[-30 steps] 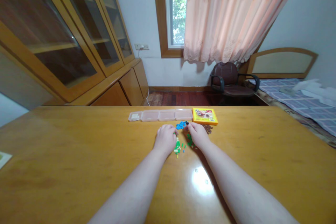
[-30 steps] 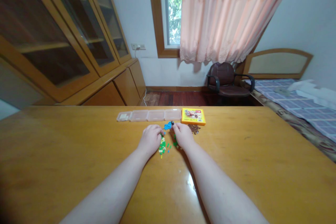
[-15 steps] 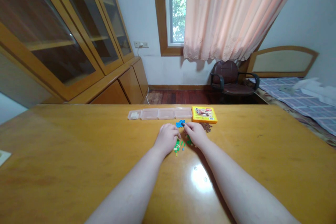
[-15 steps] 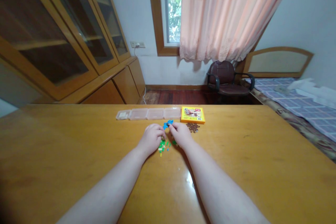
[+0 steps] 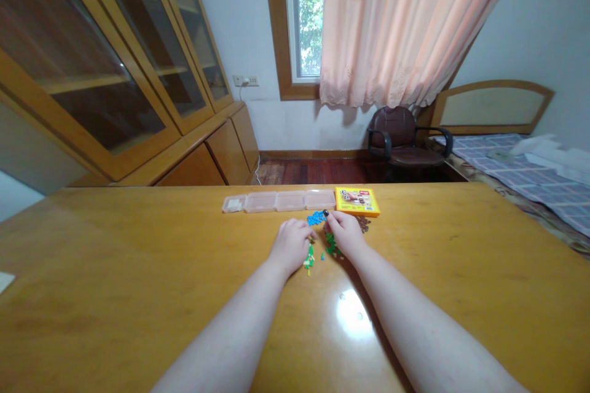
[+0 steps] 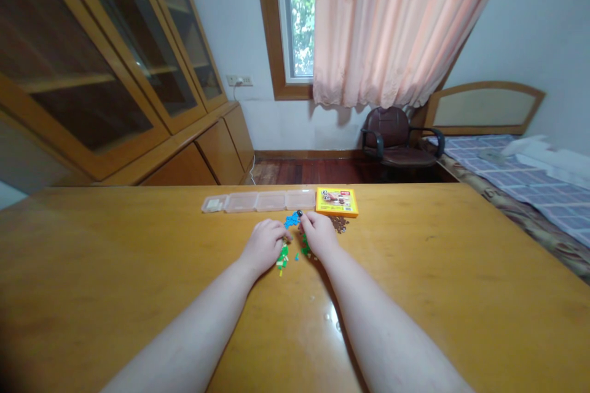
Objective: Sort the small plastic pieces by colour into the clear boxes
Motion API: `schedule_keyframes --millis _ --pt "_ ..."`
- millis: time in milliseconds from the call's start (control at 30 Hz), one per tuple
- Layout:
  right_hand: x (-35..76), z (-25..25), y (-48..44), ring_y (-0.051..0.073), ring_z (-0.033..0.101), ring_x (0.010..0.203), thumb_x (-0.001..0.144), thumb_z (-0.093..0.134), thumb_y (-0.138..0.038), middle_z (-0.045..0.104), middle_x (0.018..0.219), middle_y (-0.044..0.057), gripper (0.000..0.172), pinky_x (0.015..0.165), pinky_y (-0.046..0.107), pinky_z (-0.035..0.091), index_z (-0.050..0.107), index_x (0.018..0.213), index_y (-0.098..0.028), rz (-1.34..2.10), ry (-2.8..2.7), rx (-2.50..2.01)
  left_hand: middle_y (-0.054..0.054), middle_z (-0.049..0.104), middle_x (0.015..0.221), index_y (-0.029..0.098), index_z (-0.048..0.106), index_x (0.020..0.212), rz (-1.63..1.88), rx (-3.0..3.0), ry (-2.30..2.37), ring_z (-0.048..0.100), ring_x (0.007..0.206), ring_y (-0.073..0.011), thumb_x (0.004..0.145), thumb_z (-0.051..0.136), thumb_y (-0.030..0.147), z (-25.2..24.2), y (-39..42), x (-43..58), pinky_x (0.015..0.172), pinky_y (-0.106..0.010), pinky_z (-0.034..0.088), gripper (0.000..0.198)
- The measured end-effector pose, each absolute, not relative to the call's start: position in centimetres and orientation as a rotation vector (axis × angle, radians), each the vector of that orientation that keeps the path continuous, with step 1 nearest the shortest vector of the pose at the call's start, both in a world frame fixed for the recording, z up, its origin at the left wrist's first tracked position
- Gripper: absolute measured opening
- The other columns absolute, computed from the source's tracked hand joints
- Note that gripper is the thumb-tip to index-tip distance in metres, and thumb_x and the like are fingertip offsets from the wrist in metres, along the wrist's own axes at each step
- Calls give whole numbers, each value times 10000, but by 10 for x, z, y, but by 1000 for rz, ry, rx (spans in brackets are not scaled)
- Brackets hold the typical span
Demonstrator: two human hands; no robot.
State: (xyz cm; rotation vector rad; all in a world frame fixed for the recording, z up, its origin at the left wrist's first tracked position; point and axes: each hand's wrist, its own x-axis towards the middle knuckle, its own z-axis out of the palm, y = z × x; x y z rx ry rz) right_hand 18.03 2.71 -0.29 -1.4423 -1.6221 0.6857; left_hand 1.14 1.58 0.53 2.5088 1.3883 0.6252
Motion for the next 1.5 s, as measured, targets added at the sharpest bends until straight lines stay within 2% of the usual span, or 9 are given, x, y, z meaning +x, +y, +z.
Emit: schedule_keyframes --millis 133,200,433,667,867,1033,1167,1333,1500 --pt "180 -4 27 131 516 538 863 403 -386 563 535 -1 394 549 225 350 535 554 -180 680 -1629 -1432 -11 633 753 238 694 631 521 2610 1028 510 841 -169 747 509 98 9 12 13 844 -329 369 260" --pt "180 -4 27 130 510 529 865 402 -394 555 529 -3 399 538 225 344 528 552 -182 685 -1624 -1427 -5 638 759 255 707 664 463 2646 887 513 851 -167 755 513 111 9 9 15 849 -327 367 258" --pt "180 -2 25 136 523 549 861 408 -373 578 551 7 385 556 230 350 543 557 -181 680 -1636 -1424 -36 648 862 231 702 850 599 2471 1459 517 874 -195 746 466 90 6 15 13 845 -364 388 293" --pt "180 -3 25 131 510 533 863 403 -385 567 542 1 392 541 227 339 523 550 -182 670 -1629 -1437 -11 626 805 246 703 656 491 2565 983 514 888 -176 748 487 97 7 9 16 884 -342 373 277" --pt "179 -1 26 137 509 541 855 404 -374 560 528 0 379 546 227 339 532 553 -184 670 -1643 -1437 -34 627 936 244 696 905 602 2470 1406 505 926 -197 739 455 80 0 16 14 876 -359 392 336" --pt "180 -2 26 141 515 541 860 396 -412 570 539 5 407 546 230 337 534 553 -185 667 -1621 -1461 -25 629 946 242 691 851 608 2432 1434 508 939 -192 728 457 78 0 17 13 886 -344 393 311" --pt "183 -1 28 160 538 591 873 369 -425 603 586 20 423 571 238 344 560 581 -185 600 -1580 -1546 -24 633 969 244 687 902 612 2383 1522 510 944 -192 717 462 74 2 17 13 889 -341 393 337" --pt "182 -2 30 169 560 656 863 389 -373 648 684 32 347 596 237 347 607 673 -183 629 -1670 -1584 -24 636 979 244 685 934 602 2375 1546 512 953 -195 714 461 83 2 17 13 892 -343 395 353" --pt "180 -1 28 153 553 604 868 372 -371 628 607 25 400 590 234 343 600 602 -179 680 -1708 -1579 -23 643 958 229 687 881 666 2313 1587 519 946 -186 702 449 76 3 19 12 894 -335 401 335"
